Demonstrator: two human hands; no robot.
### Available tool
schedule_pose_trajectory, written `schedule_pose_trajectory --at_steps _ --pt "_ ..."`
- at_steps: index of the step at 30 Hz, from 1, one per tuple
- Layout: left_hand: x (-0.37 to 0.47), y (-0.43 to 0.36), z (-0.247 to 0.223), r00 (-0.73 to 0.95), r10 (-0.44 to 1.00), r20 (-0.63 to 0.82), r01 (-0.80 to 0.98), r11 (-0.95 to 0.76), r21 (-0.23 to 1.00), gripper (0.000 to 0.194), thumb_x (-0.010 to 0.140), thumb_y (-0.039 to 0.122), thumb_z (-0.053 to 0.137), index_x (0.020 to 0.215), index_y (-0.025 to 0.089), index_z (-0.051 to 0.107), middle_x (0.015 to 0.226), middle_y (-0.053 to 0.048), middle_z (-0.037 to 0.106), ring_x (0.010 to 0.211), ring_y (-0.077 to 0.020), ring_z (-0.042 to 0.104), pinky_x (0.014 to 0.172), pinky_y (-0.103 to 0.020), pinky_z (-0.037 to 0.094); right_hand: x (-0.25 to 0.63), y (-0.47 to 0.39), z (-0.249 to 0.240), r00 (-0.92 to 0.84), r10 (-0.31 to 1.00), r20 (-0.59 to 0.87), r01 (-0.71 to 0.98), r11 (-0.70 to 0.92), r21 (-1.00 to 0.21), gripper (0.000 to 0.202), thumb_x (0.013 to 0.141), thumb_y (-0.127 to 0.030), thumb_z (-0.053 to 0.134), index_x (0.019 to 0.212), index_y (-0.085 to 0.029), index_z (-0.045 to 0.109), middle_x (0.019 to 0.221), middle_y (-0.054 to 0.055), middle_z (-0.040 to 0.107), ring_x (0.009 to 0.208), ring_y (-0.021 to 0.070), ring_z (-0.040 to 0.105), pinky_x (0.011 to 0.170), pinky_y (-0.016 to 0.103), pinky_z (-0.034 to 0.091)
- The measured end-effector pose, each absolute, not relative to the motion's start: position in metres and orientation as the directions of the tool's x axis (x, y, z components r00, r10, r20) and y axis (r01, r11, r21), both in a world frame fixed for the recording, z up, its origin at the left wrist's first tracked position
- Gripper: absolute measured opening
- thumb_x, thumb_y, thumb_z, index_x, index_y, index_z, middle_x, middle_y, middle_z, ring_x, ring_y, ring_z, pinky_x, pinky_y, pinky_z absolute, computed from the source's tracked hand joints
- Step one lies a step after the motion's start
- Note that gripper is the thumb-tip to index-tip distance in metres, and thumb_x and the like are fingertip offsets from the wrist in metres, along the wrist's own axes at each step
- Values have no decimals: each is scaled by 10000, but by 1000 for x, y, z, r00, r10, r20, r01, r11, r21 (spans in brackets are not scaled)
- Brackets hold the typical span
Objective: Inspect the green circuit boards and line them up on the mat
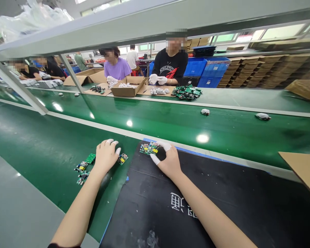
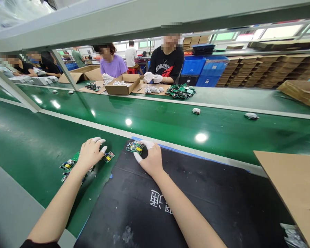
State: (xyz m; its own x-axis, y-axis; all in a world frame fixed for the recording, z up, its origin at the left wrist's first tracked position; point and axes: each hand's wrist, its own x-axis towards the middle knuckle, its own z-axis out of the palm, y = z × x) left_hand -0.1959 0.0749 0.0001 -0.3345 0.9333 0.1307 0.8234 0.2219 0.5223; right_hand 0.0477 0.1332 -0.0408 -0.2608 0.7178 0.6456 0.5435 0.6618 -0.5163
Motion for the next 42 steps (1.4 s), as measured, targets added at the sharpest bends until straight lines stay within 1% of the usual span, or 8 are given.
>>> schedule_pose_trajectory --at_steps 5,11,16,22,28,33,38,42 --pt "-219 77 -10 -402 912 87 884 361 296 349 809 260 497 1119 143 607 1215 -187 552 1175 -402 463 1001 -575 341 73 162 -45 -182 834 521 628 506 -591 357 761 -350 557 1059 -157 515 961 113 625 890 253 581 798 394 469" --pt "-226 82 -12 -358 930 84 911 328 251 347 806 161 403 1067 133 630 1051 -156 626 1022 -315 579 927 -426 446 85 174 -46 -344 868 357 708 490 -509 236 658 -289 598 864 -181 559 785 61 608 774 233 554 716 338 439" --pt "-227 81 -10 -357 926 121 883 293 368 350 747 129 439 1020 160 656 1026 -132 638 1006 -303 593 937 -407 447 81 168 -45 -455 824 337 713 564 -417 230 633 -273 591 840 -181 551 840 83 584 840 265 518 784 382 417" --pt "-222 84 0 -457 871 179 721 244 649 294 752 271 519 991 176 660 1050 -117 645 1070 -312 567 1022 -458 386 82 167 -46 -529 769 360 671 638 -378 222 649 -262 599 848 -189 534 869 75 587 848 251 529 770 365 433" --pt "-198 88 -1 -460 887 22 316 140 938 509 705 578 558 930 128 633 891 -114 666 822 -236 652 677 -323 546 81 165 -48 -547 737 397 661 671 -336 331 688 -361 637 953 -170 582 974 110 614 931 282 540 834 415 425" --pt "-181 86 -2 -393 915 -88 42 113 993 533 582 610 699 798 131 606 776 -59 633 659 -144 619 531 -210 497 79 160 -45 -520 707 479 657 690 -304 603 732 -484 610 1217 -137 521 1179 168 570 1072 333 501 915 488 384" --pt "-152 82 -6 -326 931 -163 -86 142 986 497 473 511 815 699 132 586 645 0 581 518 -81 523 404 -136 403 52 132 -42 -492 505 709 522 823 -224 610 796 -392 575 1340 -156 430 1213 153 559 1101 301 502 927 458 402" --pt "-131 74 -9 -232 950 -207 -163 172 972 461 479 454 836 705 136 590 665 -3 587 540 -88 537 413 -136 426 31 111 -45 -542 406 736 436 884 -167 629 836 -327 559 1403 -152 349 1169 143 594 1074 278 525 906 421 432"
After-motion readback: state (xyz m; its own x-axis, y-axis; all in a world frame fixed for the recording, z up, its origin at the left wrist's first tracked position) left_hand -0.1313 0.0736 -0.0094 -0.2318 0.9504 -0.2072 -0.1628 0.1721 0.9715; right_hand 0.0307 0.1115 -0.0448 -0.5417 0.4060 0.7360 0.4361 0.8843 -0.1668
